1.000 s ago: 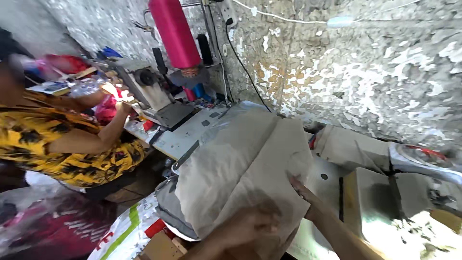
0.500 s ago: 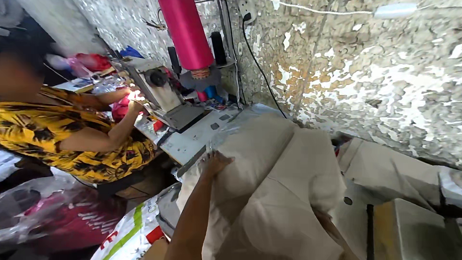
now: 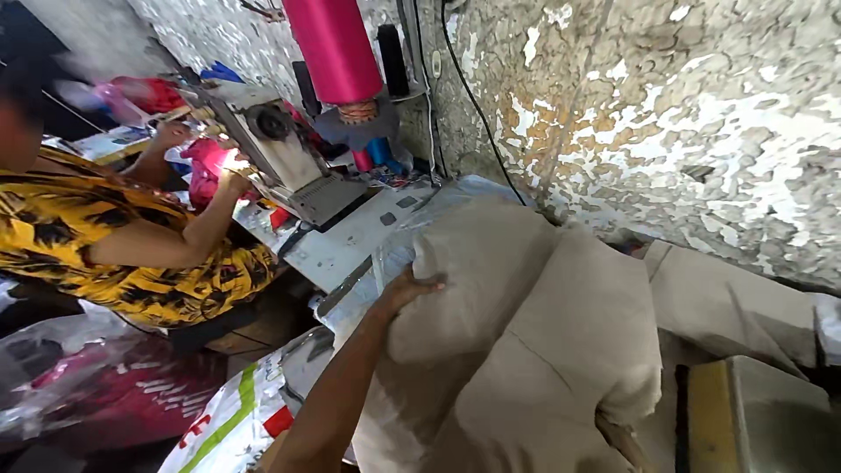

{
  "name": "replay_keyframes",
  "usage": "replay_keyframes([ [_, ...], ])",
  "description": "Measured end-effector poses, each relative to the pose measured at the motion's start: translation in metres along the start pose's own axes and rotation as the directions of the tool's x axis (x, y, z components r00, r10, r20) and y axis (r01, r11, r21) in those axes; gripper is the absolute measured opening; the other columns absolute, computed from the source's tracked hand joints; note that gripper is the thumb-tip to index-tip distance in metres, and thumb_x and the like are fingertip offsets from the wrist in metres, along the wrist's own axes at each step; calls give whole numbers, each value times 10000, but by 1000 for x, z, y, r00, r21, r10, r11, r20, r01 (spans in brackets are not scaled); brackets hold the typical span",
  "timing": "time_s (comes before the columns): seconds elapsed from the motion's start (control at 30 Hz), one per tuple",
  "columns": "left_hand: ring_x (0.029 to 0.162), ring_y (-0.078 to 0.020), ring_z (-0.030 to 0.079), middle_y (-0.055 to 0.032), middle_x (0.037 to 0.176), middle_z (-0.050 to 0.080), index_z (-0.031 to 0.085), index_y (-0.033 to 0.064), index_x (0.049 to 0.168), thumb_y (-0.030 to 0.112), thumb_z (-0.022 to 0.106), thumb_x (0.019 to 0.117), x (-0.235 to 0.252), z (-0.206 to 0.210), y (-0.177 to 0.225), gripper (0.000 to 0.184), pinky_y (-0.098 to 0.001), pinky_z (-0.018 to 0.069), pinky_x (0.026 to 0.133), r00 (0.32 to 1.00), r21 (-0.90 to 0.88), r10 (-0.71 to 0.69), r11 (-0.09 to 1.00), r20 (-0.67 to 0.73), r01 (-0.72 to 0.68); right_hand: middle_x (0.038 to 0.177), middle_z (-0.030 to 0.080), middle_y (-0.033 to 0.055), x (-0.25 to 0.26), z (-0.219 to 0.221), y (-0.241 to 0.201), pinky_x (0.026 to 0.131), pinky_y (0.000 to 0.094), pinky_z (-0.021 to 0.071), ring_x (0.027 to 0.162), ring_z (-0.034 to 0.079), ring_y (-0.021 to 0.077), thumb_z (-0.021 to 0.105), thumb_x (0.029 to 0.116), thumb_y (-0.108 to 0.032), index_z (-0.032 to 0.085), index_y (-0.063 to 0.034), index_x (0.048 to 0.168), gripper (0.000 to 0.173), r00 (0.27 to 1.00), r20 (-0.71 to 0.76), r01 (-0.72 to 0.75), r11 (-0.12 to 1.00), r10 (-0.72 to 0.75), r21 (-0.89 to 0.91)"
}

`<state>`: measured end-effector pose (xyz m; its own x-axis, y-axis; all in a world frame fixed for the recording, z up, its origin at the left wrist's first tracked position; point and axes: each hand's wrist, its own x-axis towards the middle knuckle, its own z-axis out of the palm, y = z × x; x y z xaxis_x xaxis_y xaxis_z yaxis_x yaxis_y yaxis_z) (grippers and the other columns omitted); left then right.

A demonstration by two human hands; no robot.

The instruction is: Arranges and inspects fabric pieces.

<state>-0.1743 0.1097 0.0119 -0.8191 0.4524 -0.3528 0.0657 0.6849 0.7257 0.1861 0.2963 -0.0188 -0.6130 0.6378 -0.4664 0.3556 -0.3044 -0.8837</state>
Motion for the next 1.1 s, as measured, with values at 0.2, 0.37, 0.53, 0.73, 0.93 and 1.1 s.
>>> replay_keyframes([
  [0.2,794,-58,678,-3,902,697,592,32,1138,31,600,967,-33,21,11,172,-258,582,760,952,-503,61,858,299,103,796,663,-89,4,13,-18,745,129,528,751,622,-64,375,1062,-13,599,-62,990,240,988,142,8,950,-55,312],
  [0.37,741,-61,699,11,822,716,597,58,1084,-62,571,906,-80,5,39,216,-247,601,703,988,-654,109,756,107,-12,799,740,-137,11,19,-18,757,119,552,760,664,-89,348,1013,41,701,-184,881,439,954,237,55,882,-185,469],
  [0.53,734,-61,703,-6,869,738,611,54,1181,-25,614,899,-70,-49,55,293,-254,606,672,981,-486,191,855,-32,-183,843,739,-96,28,56,-46,783,131,557,805,673,-65,383,1032,4,688,-115,955,336,928,327,9,888,-178,459],
  [0.73,993,-351,667,-245,1110,674,566,-8,1330,74,771,888,-13,-117,64,494,-589,526,896,943,72,151,988,-296,-136,852,721,-15,63,94,-80,738,190,578,774,682,9,541,1049,-87,647,-35,1058,118,926,378,-107,952,-10,285],
  [0.93,1478,-657,33,-393,1639,-3,94,4,1636,257,815,885,0,-61,27,1071,-877,91,1066,951,443,196,893,-239,-73,1064,679,73,37,91,-100,874,198,541,964,651,34,692,936,-5,556,55,1269,364,965,198,142,979,-170,150],
  [1.1,1573,-436,58,-113,1720,145,319,239,1625,553,500,1011,-16,27,-42,713,-847,50,1079,923,526,384,784,7,-330,921,706,-17,0,52,-145,808,177,565,859,666,-11,708,893,-8,637,17,1128,247,874,107,469,881,-473,63],
])
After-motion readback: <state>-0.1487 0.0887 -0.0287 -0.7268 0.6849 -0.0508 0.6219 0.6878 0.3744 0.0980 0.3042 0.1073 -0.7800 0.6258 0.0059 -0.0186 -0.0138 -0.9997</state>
